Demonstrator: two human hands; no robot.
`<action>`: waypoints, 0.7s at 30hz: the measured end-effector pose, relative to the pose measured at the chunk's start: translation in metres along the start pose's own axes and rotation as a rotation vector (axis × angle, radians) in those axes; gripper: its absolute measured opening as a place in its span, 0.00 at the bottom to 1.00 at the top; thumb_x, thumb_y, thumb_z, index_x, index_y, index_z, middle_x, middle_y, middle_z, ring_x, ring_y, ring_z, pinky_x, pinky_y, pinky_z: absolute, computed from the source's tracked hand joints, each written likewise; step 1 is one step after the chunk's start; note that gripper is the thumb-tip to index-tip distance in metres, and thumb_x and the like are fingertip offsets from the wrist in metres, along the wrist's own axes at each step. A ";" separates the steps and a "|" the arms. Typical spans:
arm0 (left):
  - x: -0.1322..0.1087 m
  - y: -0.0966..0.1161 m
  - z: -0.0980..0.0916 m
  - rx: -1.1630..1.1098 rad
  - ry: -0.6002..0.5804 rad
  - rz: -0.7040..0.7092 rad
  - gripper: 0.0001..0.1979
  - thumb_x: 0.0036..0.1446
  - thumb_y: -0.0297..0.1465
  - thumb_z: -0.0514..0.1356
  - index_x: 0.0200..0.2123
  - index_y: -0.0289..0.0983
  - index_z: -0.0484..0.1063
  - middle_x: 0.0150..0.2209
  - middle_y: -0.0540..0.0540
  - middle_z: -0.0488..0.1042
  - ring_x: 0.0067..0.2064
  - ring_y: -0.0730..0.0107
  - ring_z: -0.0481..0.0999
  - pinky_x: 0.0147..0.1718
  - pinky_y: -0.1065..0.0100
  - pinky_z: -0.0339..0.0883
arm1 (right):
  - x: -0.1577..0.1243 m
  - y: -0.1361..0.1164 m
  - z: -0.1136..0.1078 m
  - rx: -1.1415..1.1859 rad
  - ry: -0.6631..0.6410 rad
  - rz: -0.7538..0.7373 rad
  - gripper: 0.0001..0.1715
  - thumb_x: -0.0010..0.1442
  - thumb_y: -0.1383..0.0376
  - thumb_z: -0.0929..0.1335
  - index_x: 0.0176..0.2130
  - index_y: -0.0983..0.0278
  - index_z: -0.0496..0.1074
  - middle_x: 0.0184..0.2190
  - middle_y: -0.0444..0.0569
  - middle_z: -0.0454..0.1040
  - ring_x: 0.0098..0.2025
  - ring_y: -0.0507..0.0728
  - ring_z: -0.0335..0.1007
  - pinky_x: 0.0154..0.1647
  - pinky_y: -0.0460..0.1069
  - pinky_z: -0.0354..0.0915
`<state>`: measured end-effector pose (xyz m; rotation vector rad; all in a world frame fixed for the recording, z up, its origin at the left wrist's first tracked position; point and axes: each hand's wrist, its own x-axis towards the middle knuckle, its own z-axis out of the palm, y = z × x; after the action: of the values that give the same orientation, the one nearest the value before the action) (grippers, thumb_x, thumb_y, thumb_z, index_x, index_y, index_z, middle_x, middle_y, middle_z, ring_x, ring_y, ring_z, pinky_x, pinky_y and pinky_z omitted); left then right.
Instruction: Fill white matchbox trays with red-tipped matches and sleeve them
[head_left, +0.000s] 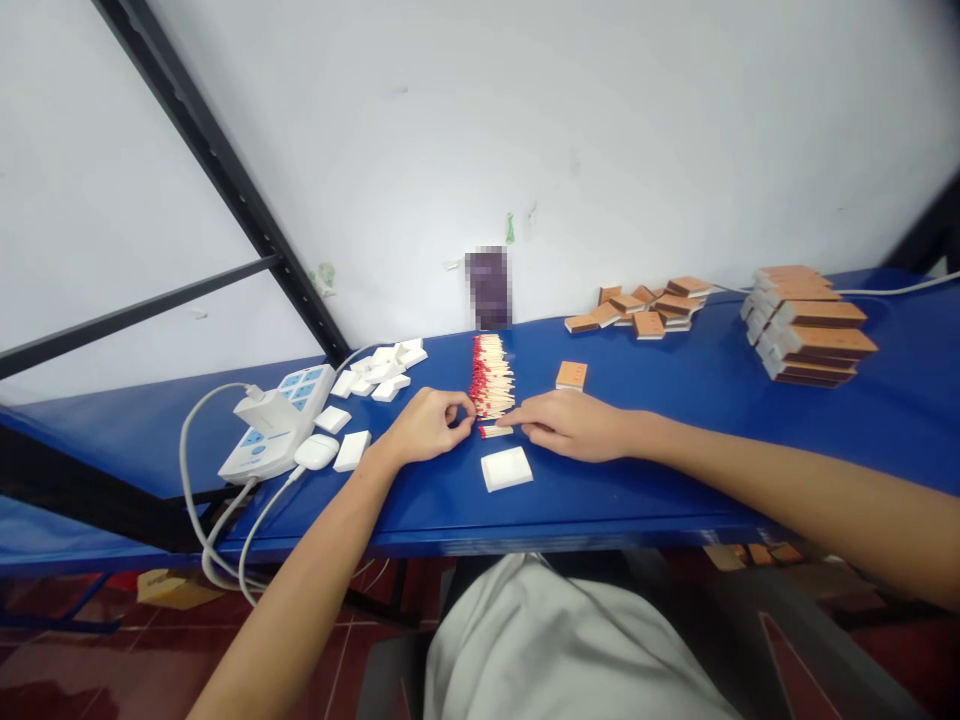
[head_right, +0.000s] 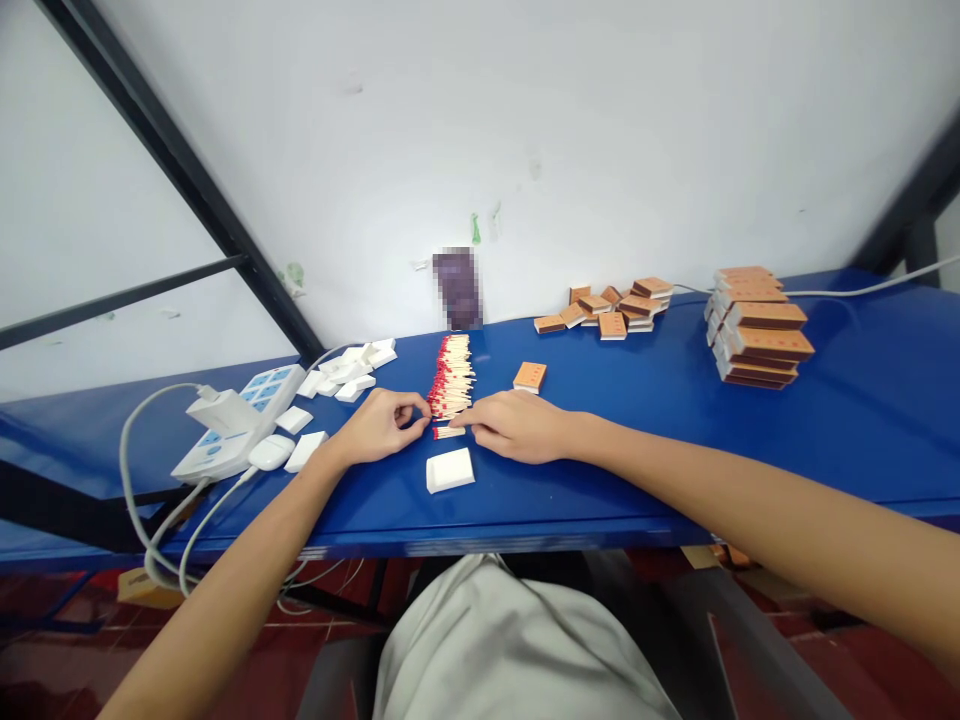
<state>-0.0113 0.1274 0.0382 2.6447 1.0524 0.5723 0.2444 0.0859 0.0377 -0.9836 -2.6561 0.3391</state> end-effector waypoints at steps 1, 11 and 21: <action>0.000 0.000 0.000 0.001 -0.003 0.000 0.05 0.53 0.25 0.58 0.30 0.37 0.75 0.17 0.58 0.58 0.20 0.79 0.56 0.25 0.73 0.53 | 0.000 0.000 0.000 -0.007 -0.006 0.000 0.25 0.66 0.67 0.60 0.59 0.61 0.71 0.52 0.52 0.77 0.50 0.61 0.74 0.48 0.54 0.66; 0.000 0.004 -0.003 0.023 0.013 0.000 0.05 0.55 0.27 0.58 0.29 0.36 0.75 0.17 0.57 0.59 0.20 0.77 0.57 0.25 0.73 0.53 | 0.000 -0.002 -0.002 -0.002 -0.003 -0.028 0.24 0.66 0.68 0.59 0.58 0.63 0.72 0.49 0.53 0.78 0.48 0.61 0.75 0.46 0.53 0.66; 0.001 -0.001 -0.003 0.034 0.027 -0.025 0.06 0.55 0.28 0.58 0.30 0.37 0.75 0.18 0.56 0.61 0.20 0.76 0.59 0.24 0.72 0.52 | -0.002 -0.002 -0.002 -0.002 -0.001 -0.017 0.27 0.66 0.67 0.59 0.62 0.61 0.68 0.54 0.53 0.76 0.49 0.60 0.74 0.47 0.53 0.66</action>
<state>-0.0125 0.1289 0.0410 2.6562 1.1110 0.5916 0.2452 0.0839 0.0394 -0.9610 -2.6645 0.3326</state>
